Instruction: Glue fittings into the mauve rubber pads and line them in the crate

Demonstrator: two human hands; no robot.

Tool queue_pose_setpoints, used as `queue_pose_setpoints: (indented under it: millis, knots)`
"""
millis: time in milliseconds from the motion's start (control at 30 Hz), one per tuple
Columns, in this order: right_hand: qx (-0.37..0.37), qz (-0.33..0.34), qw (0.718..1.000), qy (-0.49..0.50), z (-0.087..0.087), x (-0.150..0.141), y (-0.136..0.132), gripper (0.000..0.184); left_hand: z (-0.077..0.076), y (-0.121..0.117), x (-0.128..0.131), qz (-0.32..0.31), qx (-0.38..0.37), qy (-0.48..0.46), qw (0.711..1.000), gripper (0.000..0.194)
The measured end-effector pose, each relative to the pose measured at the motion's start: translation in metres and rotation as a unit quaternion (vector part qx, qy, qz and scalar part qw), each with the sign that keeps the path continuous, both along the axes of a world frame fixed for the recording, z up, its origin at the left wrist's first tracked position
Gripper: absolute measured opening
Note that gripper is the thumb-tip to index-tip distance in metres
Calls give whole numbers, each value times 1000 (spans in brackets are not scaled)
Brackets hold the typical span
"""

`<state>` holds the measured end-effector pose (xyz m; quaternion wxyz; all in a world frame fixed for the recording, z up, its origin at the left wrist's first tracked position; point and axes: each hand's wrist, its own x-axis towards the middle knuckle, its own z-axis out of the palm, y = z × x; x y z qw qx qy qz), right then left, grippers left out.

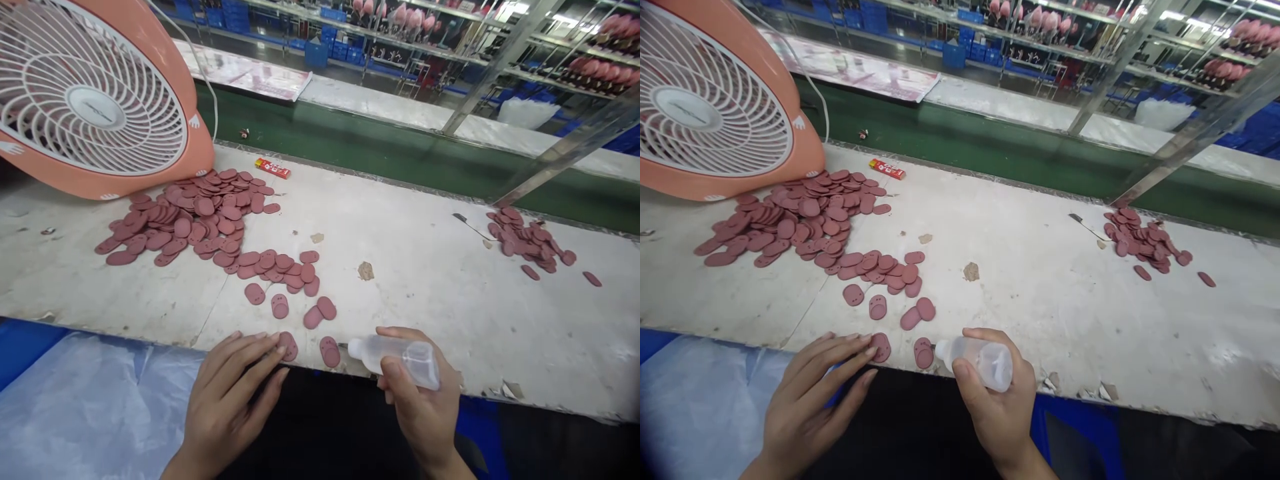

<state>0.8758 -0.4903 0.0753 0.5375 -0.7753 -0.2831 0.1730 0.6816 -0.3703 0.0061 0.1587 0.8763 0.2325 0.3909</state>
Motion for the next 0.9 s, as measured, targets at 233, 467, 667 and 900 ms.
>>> queue_pose_setpoints:
  millis: [233, 467, 667, 900]
  knots:
    - [-18, -2, 1000, -4, 0, -1, 3, 33, -2, -1, -1, 6, -2, -7, 1000, 35]
    - [-25, -5, 1000, 1, -1, -1, 4, 32, -2, 0, -1, 8, -3, -7, 1000, 36]
    - [-23, -9, 1000, 3, -2, 0, 3, 32, -3, 0, 0, 7, -1, -12, 1000, 35]
    - [-12, -14, 1000, 10, 0, 0, 3, 31, -4, 1, 1, 7, -2, -9, 1000, 36]
